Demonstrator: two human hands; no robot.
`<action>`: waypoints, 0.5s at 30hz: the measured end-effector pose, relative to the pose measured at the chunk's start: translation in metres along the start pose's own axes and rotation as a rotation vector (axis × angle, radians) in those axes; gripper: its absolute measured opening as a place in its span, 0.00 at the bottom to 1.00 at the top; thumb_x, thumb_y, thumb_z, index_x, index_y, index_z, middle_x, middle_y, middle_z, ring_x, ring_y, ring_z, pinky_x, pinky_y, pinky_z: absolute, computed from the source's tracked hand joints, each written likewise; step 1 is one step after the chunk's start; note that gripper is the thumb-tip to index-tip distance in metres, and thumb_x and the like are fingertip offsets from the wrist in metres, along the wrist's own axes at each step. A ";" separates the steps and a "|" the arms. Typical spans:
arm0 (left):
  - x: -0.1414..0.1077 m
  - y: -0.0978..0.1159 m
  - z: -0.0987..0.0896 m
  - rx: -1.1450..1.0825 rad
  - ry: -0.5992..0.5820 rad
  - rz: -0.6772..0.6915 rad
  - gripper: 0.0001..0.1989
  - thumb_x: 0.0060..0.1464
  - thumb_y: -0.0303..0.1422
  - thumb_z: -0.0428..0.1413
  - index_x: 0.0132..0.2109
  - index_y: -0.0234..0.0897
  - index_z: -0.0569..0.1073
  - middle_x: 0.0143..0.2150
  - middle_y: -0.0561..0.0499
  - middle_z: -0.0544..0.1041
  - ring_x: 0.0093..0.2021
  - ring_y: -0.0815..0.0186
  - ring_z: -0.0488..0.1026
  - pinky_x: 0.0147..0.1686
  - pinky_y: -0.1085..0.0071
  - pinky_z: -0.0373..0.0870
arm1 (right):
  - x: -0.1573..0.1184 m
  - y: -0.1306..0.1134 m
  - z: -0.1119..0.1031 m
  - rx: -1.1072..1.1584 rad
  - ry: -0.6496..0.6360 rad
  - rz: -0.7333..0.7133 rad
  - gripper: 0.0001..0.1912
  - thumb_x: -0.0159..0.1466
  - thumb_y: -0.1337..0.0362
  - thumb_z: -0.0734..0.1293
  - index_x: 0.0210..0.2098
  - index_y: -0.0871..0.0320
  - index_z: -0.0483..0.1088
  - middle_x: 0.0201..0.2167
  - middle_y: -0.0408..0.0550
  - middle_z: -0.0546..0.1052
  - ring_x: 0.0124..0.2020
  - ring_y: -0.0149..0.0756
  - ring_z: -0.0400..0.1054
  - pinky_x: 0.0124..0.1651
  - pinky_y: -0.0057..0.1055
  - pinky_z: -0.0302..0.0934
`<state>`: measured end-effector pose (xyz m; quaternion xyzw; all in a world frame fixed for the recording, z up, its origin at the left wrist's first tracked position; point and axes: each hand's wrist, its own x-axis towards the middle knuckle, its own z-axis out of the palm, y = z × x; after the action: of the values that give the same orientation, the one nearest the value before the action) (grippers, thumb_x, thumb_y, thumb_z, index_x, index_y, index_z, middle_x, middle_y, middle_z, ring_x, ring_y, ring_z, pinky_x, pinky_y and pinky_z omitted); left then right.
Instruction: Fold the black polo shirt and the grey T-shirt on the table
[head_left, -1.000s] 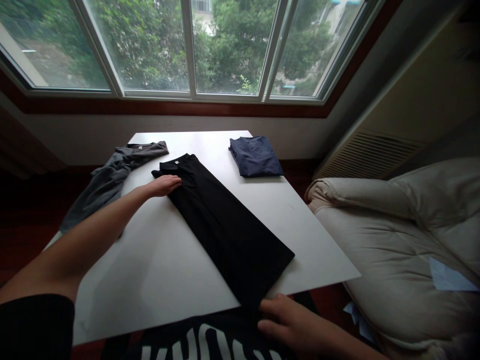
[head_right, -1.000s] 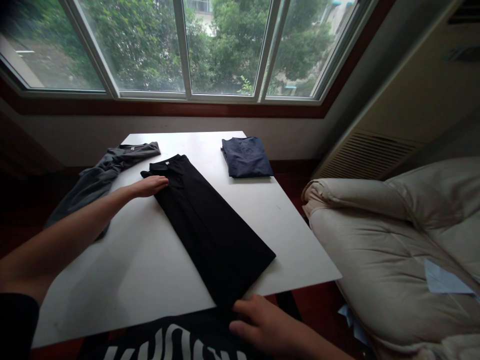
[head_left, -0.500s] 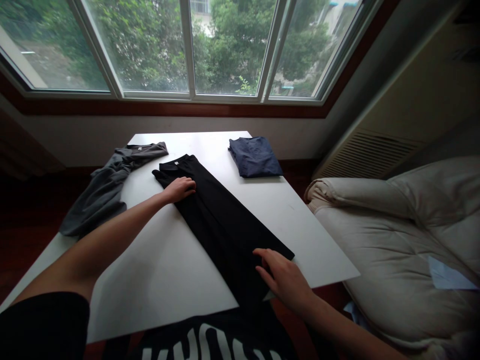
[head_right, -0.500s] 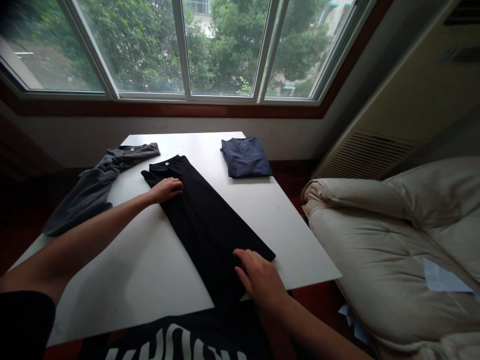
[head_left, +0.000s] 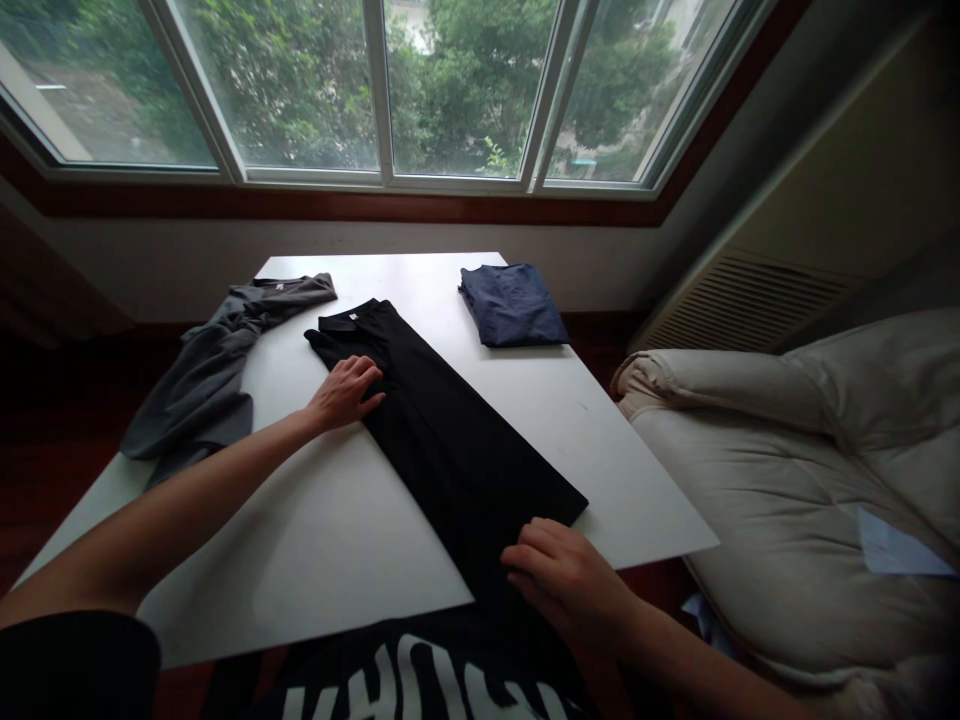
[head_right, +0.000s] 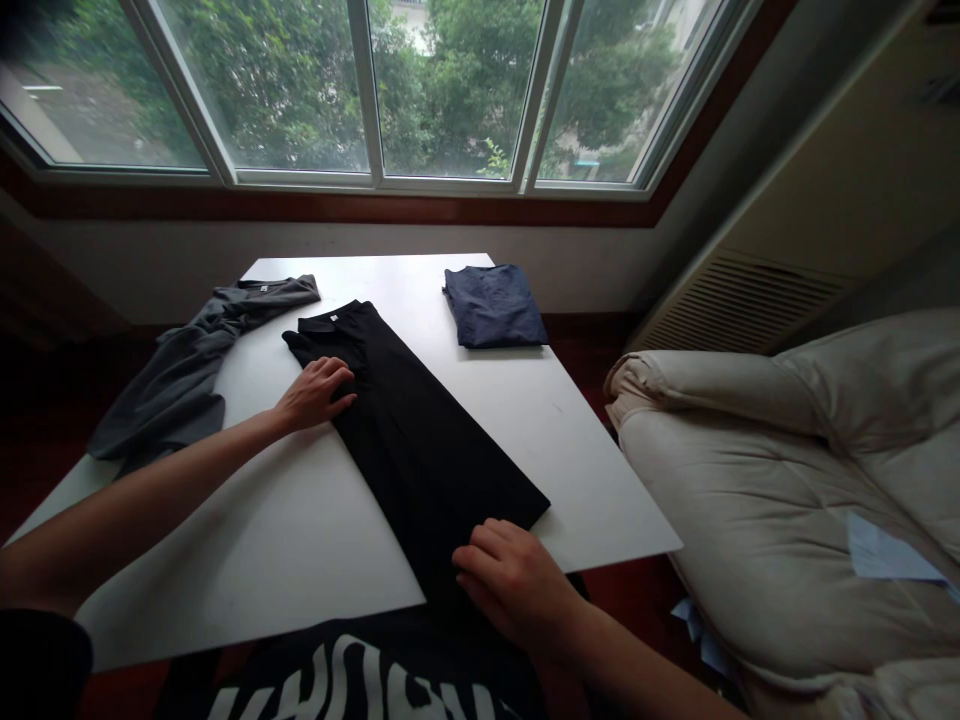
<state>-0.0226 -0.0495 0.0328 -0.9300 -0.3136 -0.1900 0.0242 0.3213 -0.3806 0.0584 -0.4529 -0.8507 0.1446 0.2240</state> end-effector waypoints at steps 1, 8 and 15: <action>-0.005 0.001 -0.005 -0.009 -0.029 0.002 0.10 0.65 0.42 0.57 0.47 0.41 0.73 0.49 0.43 0.73 0.50 0.51 0.69 0.52 0.53 0.66 | 0.002 -0.001 0.001 -0.001 -0.017 -0.025 0.09 0.74 0.64 0.62 0.47 0.56 0.74 0.37 0.50 0.76 0.38 0.40 0.67 0.41 0.37 0.60; -0.032 0.012 -0.036 -0.235 -0.291 0.164 0.14 0.64 0.44 0.59 0.53 0.45 0.77 0.51 0.44 0.74 0.50 0.54 0.71 0.53 0.58 0.66 | 0.019 0.009 0.000 -0.007 -0.057 0.151 0.13 0.74 0.65 0.60 0.52 0.55 0.75 0.43 0.53 0.76 0.44 0.42 0.69 0.48 0.39 0.65; -0.028 0.033 -0.034 -0.314 -0.331 0.169 0.06 0.67 0.37 0.58 0.43 0.42 0.78 0.45 0.46 0.76 0.46 0.58 0.71 0.49 0.61 0.67 | 0.030 0.016 -0.003 -0.053 -0.156 0.228 0.10 0.73 0.63 0.64 0.51 0.53 0.75 0.44 0.49 0.74 0.43 0.39 0.71 0.46 0.33 0.65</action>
<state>-0.0354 -0.0977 0.0566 -0.9639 -0.2008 -0.0787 -0.1564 0.3194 -0.3465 0.0613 -0.5399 -0.8120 0.1814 0.1273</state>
